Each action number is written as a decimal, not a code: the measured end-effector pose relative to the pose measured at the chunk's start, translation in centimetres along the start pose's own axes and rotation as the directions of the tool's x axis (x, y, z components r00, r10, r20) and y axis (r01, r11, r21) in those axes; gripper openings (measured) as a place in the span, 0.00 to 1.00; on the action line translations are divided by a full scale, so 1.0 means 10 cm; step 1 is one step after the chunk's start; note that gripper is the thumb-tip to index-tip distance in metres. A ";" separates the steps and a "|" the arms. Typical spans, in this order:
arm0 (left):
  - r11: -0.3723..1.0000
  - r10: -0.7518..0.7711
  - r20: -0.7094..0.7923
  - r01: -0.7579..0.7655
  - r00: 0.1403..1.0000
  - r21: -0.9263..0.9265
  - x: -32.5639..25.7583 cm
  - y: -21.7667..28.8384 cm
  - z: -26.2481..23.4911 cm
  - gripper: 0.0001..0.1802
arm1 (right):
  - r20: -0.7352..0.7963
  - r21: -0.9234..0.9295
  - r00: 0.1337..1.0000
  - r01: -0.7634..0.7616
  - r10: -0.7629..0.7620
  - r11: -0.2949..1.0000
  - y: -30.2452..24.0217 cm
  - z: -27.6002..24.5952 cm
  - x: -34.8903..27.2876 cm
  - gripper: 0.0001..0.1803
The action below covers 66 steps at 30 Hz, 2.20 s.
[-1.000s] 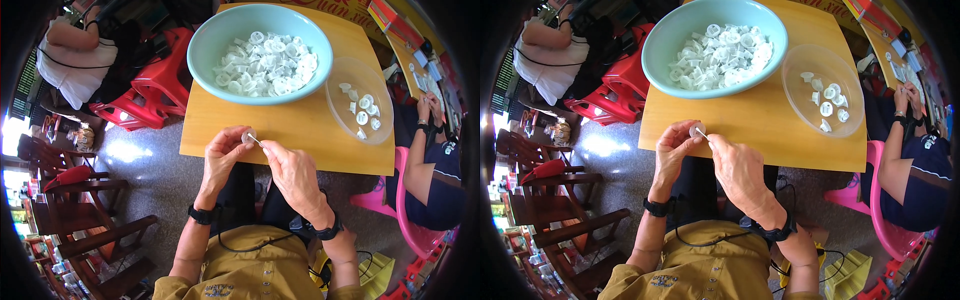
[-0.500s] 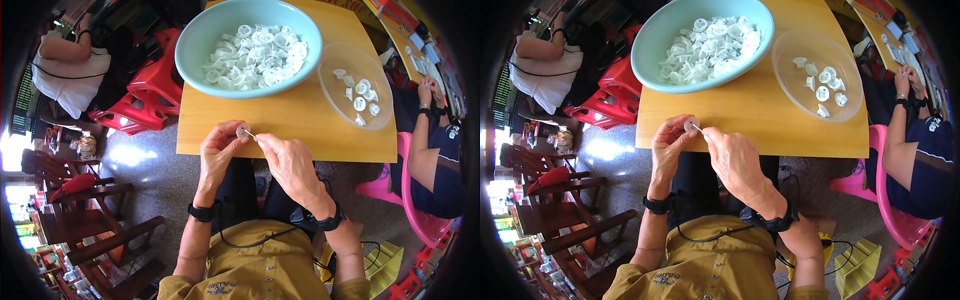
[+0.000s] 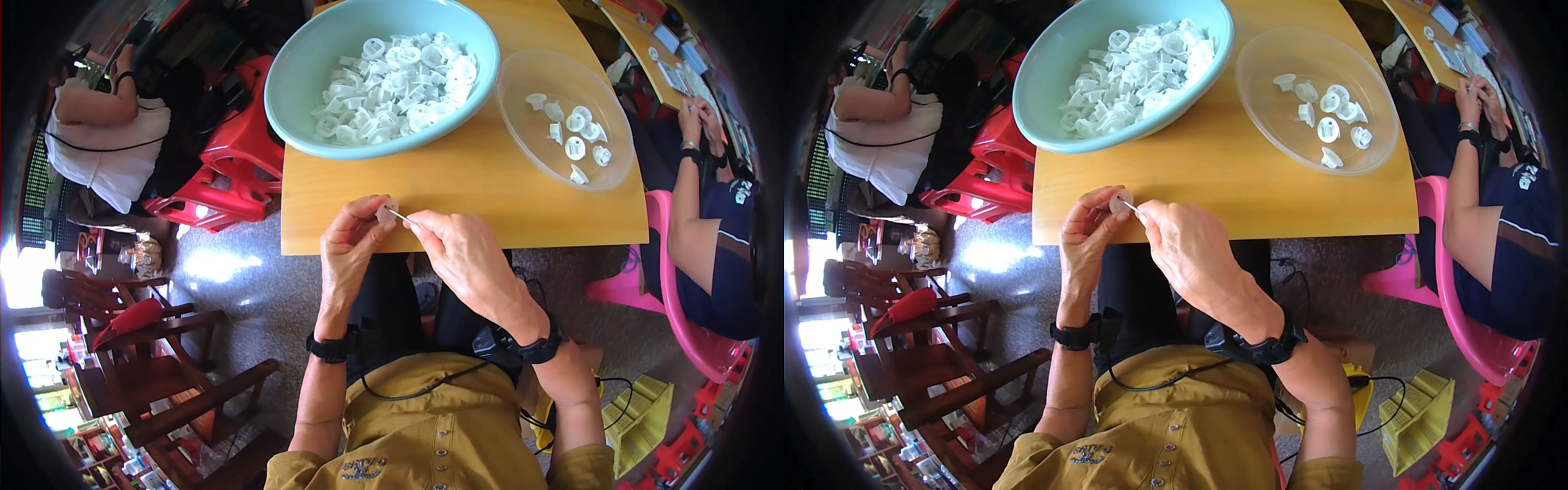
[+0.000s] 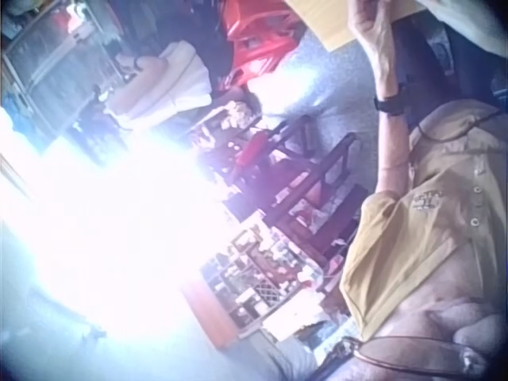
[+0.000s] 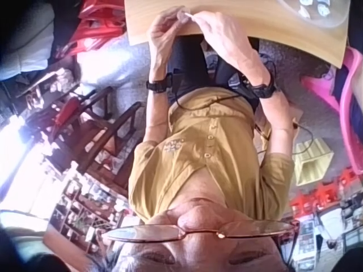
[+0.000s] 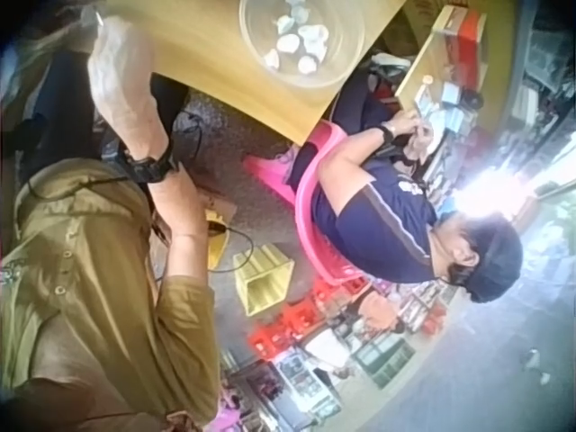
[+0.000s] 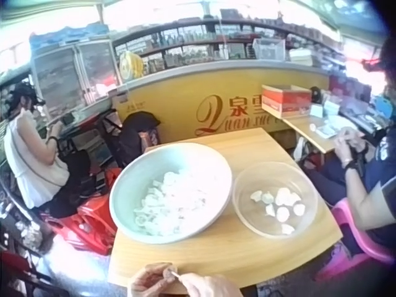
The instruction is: The person is assembling small white plastic components using a small tool to push or adjust parts.
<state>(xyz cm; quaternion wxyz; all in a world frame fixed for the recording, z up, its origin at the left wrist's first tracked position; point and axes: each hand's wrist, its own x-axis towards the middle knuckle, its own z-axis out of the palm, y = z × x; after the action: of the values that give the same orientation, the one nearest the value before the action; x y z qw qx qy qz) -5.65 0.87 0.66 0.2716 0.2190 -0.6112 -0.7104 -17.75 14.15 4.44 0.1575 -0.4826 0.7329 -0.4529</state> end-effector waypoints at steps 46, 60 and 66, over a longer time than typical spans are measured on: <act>0.945 -0.122 0.201 0.052 0.972 0.322 0.34 0.19 -0.08 0.13 | 0.390 -0.875 0.919 0.389 -0.055 0.290 -0.32 0.07 0.09 0.25; 0.931 -0.103 0.156 0.039 0.982 0.364 0.27 0.10 -0.13 0.15 | 0.127 -0.412 0.992 0.070 -0.019 0.908 0.01 -0.09 0.03 0.03; 0.995 -0.103 0.183 0.098 0.978 0.033 0.12 0.19 -0.10 0.20 | -0.080 0.161 0.976 -0.189 0.204 0.969 -0.09 -0.19 -0.04 0.11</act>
<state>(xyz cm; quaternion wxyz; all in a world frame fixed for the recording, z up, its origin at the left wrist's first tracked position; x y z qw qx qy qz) -5.67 -0.90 2.44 0.1749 0.1861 -0.6303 -0.7331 -18.38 15.34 6.13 0.2026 -0.3718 0.7471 -0.5124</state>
